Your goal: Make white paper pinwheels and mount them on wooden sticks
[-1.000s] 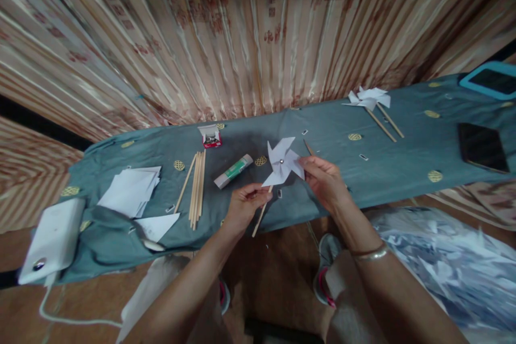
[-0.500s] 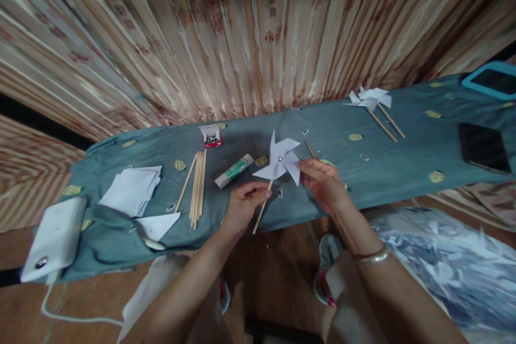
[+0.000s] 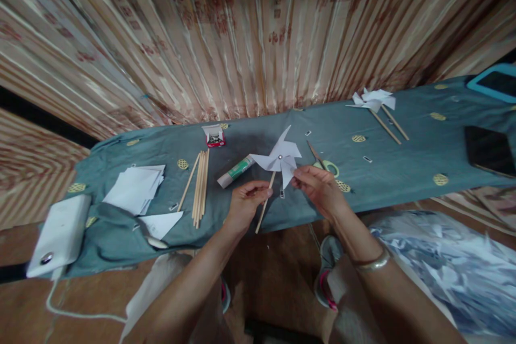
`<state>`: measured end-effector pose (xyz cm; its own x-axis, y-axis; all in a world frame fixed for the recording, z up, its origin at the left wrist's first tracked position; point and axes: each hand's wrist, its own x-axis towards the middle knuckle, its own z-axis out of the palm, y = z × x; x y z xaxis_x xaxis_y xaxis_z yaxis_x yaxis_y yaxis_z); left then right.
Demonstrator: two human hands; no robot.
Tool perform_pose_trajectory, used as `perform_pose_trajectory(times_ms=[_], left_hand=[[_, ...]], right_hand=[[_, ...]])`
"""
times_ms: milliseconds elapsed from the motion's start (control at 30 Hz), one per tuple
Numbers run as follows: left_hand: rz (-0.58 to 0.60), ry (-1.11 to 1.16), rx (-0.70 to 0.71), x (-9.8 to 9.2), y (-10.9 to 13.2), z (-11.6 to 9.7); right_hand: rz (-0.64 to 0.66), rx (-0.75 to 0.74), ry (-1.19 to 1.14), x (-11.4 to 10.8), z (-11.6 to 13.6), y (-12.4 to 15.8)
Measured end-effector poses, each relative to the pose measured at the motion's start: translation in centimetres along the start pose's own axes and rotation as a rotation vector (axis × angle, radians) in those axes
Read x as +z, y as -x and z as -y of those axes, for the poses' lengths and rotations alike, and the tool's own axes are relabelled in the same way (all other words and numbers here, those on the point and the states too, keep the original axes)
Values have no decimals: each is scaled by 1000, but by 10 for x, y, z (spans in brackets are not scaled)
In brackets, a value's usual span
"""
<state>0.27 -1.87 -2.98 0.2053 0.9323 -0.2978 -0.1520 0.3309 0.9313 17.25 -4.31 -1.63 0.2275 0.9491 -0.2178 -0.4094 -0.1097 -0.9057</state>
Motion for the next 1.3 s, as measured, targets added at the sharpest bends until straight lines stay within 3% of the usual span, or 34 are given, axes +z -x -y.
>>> perform_pose_trajectory(times_ms=[500,767,1000,1100,1300], left_hand=[[12,-9,-4,0,1,-1],[25,-13,-32,-1,8,0],[-6,-32,-12,-1,19,-4],[4,-58,-5,1,28,-7],[4,-59,-35,-1,56,-3]], right_hand=[[68,-43,154,1,-2,4],[-194,-233,180,-19,14,-1],[-300,-337,217,-22,19,-5],[-236,-324,190,-24,23,-3],[47,-85,136,-17,24,10]])
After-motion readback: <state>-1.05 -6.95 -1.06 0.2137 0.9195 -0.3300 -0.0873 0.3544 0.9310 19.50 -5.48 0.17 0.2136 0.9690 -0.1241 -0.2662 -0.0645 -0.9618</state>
